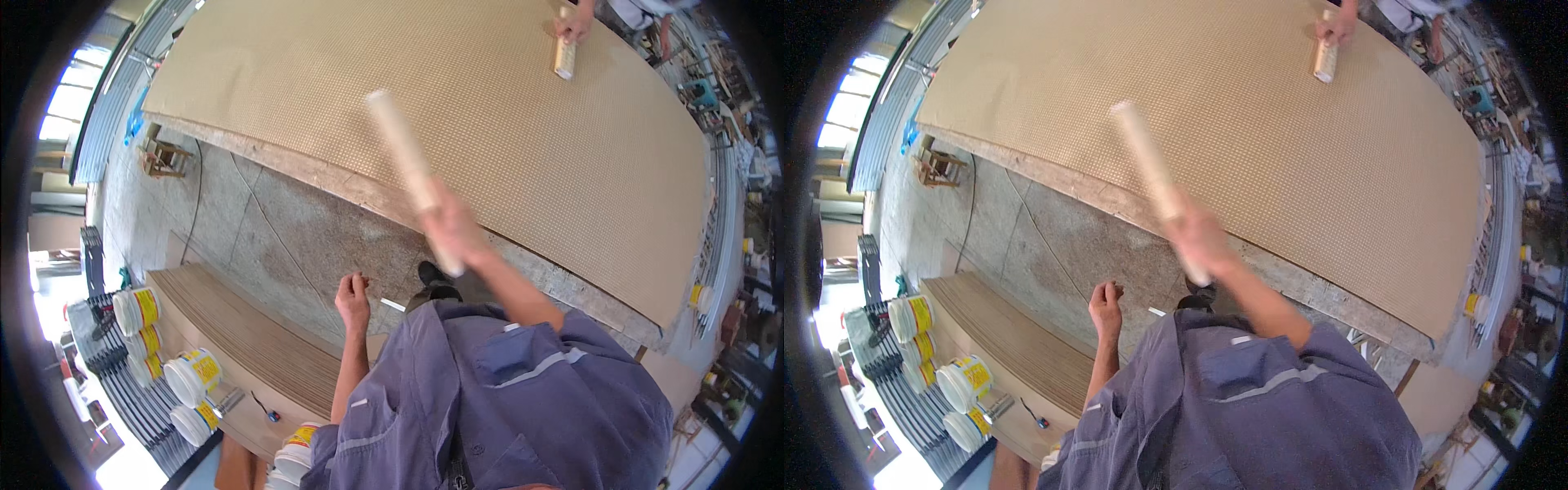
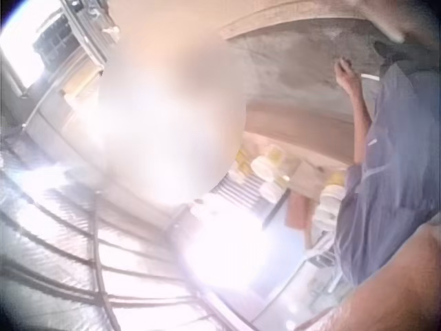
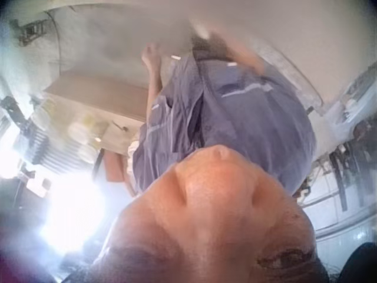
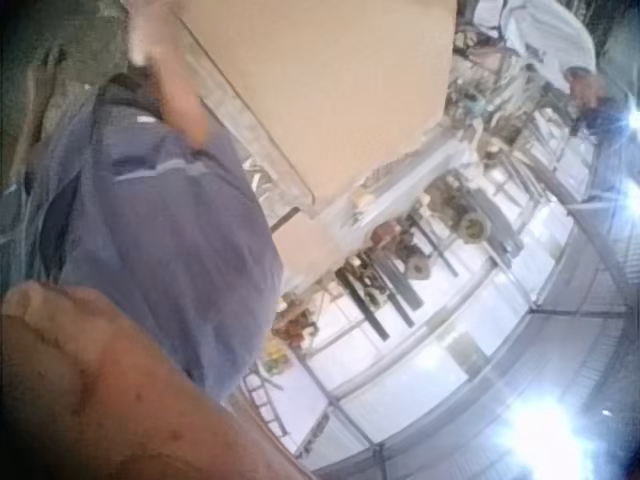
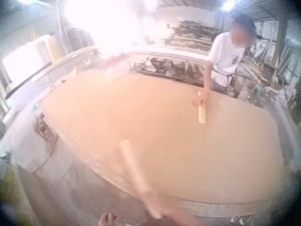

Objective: The person smooths a large sheet of textured material on a workbench using a wooden block, then uses a utility knife to cut the material along the edges. The person removes the cut-off strips and lifts the trimmed sheet.

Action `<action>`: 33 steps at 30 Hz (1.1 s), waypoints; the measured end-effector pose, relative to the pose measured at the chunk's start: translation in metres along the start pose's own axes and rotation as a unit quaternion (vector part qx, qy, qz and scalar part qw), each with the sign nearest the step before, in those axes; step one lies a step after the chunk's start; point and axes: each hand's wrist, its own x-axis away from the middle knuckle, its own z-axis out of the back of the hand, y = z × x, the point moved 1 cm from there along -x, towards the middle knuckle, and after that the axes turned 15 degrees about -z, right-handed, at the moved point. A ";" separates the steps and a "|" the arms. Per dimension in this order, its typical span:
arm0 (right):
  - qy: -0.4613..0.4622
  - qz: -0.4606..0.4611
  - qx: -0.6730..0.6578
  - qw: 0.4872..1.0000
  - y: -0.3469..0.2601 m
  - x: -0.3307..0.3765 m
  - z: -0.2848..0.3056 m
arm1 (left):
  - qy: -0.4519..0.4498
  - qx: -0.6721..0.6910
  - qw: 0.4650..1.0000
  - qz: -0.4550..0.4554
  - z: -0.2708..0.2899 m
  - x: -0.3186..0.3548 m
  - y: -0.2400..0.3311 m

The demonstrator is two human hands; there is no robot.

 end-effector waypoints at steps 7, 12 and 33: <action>0.287 -0.095 0.164 0.939 0.136 -0.094 0.183 | -0.089 -0.072 0.960 0.254 0.040 0.072 -0.154; 0.259 -0.172 0.193 0.931 0.060 -0.191 0.167 | -0.129 -0.155 0.938 0.281 0.055 0.106 -0.116; 0.222 -0.151 0.065 0.961 0.013 -0.164 0.098 | -0.169 -0.127 0.962 0.174 0.055 -0.122 -0.135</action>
